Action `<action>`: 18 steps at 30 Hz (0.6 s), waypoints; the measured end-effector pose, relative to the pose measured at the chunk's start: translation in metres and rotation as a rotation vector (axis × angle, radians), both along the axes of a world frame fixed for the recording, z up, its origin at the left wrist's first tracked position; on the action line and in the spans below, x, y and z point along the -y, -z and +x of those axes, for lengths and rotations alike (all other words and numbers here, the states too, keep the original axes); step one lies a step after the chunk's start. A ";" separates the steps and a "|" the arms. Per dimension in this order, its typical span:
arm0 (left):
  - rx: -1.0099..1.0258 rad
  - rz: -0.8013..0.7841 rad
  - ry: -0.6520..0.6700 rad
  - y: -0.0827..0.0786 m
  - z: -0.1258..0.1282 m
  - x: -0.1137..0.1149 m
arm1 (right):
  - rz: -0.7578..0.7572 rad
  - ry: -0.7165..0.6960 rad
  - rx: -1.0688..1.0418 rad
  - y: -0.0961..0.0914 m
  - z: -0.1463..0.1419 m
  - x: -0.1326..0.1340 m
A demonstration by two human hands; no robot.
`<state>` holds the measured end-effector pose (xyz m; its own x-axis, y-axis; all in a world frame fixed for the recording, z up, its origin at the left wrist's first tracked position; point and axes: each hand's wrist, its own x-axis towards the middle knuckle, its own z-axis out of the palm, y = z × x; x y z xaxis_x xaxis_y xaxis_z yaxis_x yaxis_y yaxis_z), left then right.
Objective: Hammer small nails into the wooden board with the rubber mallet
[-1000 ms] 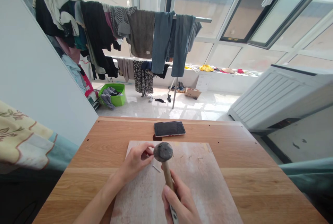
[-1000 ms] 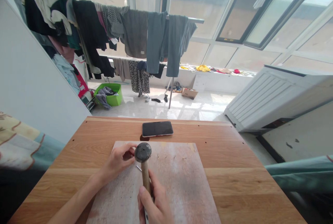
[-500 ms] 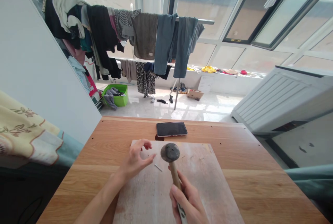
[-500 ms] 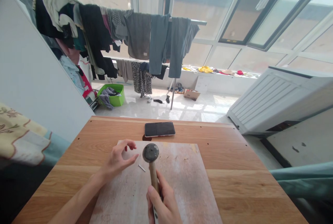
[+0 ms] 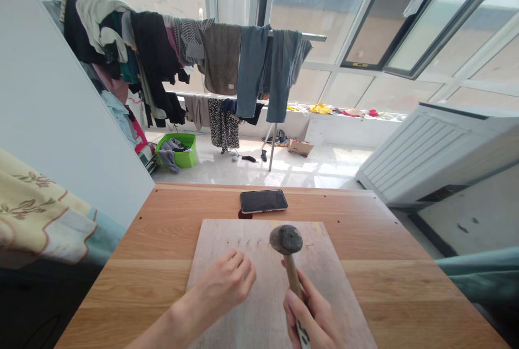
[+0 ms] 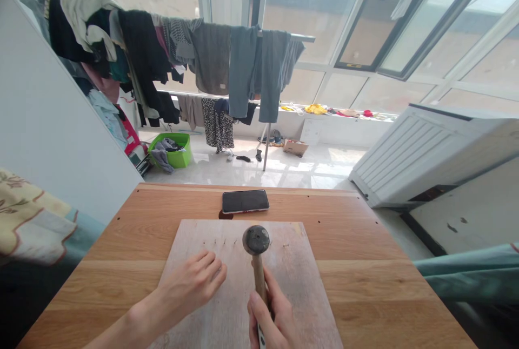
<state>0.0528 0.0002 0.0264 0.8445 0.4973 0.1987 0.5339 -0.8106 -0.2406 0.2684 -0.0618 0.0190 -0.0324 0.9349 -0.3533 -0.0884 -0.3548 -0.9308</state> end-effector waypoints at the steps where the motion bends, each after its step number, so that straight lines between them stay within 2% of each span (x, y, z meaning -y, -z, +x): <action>1: 0.020 -0.036 -0.013 -0.002 -0.003 -0.001 | -0.015 -0.012 -0.003 0.001 0.000 0.001; 3: 0.155 -0.149 -0.073 -0.003 -0.011 -0.002 | -0.050 0.022 -0.020 0.002 -0.001 0.003; 6: 0.538 -0.342 -0.234 0.002 -0.030 -0.006 | -0.100 0.164 -0.065 0.003 -0.006 0.008; 8: 0.673 -0.407 -0.329 0.007 -0.044 -0.009 | -0.128 0.218 -0.089 0.003 -0.009 0.010; 10: 0.601 -0.377 -0.365 0.010 -0.054 -0.009 | -0.155 0.241 -0.104 0.002 -0.011 0.012; 15: 0.176 -0.047 -0.296 0.005 -0.057 0.001 | -0.177 0.259 -0.108 0.001 -0.014 0.012; 18: 0.182 0.001 -0.339 0.005 -0.053 0.001 | -0.177 0.226 -0.115 -0.002 -0.013 0.010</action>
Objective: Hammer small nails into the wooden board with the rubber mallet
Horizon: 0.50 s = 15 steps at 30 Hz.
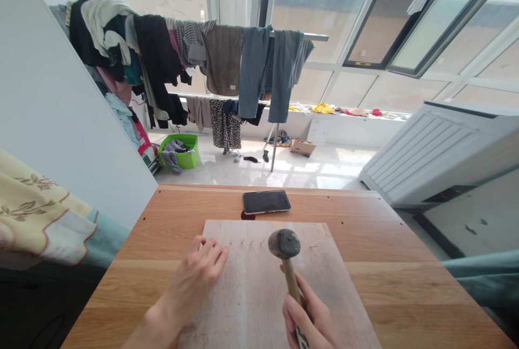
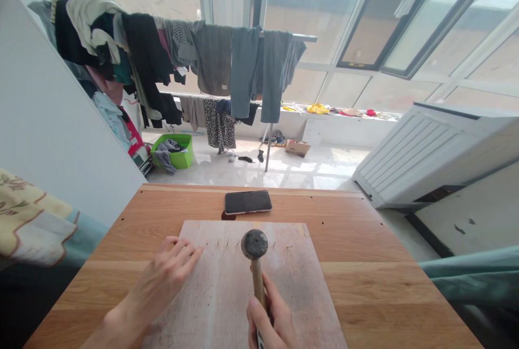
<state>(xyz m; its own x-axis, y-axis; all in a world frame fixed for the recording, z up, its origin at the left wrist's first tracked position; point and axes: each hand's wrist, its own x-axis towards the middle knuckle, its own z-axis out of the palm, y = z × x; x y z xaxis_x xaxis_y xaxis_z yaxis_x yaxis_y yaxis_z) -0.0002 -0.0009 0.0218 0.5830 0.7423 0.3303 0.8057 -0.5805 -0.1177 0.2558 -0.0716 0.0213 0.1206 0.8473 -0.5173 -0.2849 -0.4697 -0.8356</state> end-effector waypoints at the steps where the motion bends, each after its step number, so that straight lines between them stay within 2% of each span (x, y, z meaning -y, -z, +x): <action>1: 0.065 -0.021 -0.028 0.002 0.001 -0.002 | 0.000 -0.044 -0.006 -0.001 0.001 -0.001; 4: 0.374 -0.150 -0.111 0.010 0.000 -0.013 | 0.012 -0.161 -0.007 0.000 0.003 -0.001; 8: 0.759 -0.323 -0.164 0.020 0.000 -0.024 | 0.044 -0.088 0.016 0.008 -0.002 0.001; 11: 0.903 -0.341 -0.161 0.023 0.001 -0.028 | 0.043 -0.090 0.025 0.012 -0.007 0.003; 15: 0.951 -0.367 -0.161 0.023 0.001 -0.029 | 0.023 -0.075 0.021 0.011 -0.010 0.003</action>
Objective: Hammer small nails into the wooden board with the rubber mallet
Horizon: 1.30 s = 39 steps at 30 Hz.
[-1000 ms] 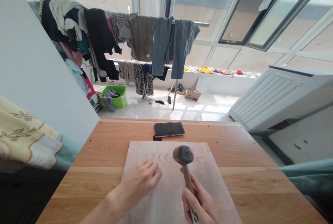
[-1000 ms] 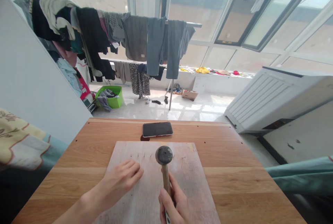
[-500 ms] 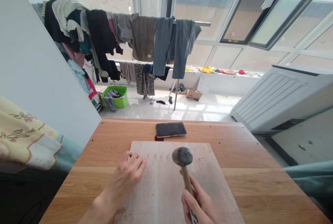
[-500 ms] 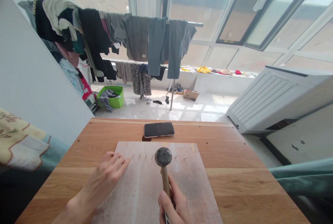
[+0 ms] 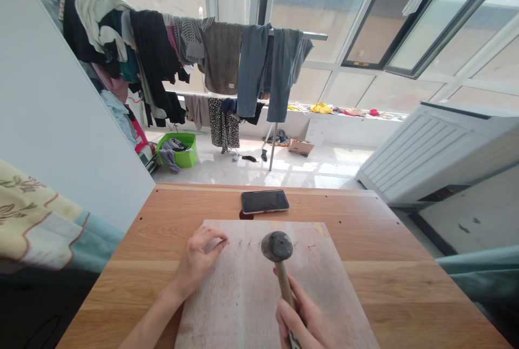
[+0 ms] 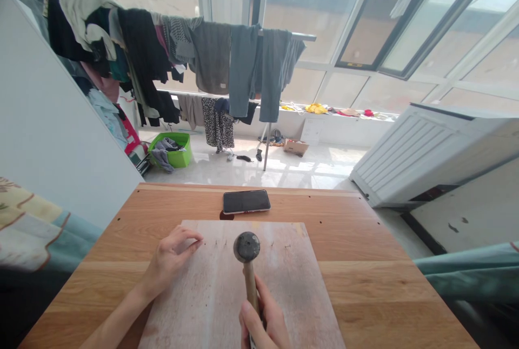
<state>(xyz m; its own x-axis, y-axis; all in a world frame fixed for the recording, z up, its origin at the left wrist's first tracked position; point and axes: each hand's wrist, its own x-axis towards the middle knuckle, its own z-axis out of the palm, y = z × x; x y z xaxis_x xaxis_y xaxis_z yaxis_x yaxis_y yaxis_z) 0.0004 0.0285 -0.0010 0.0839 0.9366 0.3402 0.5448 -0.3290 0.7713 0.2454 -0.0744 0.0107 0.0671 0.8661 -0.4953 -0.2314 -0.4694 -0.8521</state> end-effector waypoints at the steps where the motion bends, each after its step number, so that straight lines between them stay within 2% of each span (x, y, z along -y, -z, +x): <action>1: -0.002 -0.022 -0.006 0.000 0.000 0.000 | -0.003 0.013 -0.002 -0.001 -0.001 0.000; 6: -0.054 -0.068 -0.013 0.003 0.001 0.000 | 0.017 0.010 -0.004 0.000 -0.005 0.000; 16: -0.189 0.008 0.043 0.003 0.005 0.003 | 0.029 -0.046 -0.053 0.010 -0.011 -0.001; 24: -0.159 0.002 -0.015 0.007 0.004 0.001 | 0.119 -0.242 -0.057 0.001 -0.025 -0.017; 30: -0.079 -0.021 -0.003 0.005 0.006 0.002 | 0.142 -0.316 -0.107 -0.007 -0.048 -0.025; 39: -0.059 -0.049 0.023 0.006 0.004 0.002 | 0.157 -0.319 -0.006 0.021 -0.061 -0.024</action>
<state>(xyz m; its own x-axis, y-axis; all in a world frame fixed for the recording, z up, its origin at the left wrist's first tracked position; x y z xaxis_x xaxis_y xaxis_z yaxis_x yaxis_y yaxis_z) 0.0045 0.0269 -0.0066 0.1239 0.9497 0.2876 0.5826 -0.3042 0.7537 0.1849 -0.0500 -0.0099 -0.2213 0.9086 -0.3541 -0.0995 -0.3822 -0.9187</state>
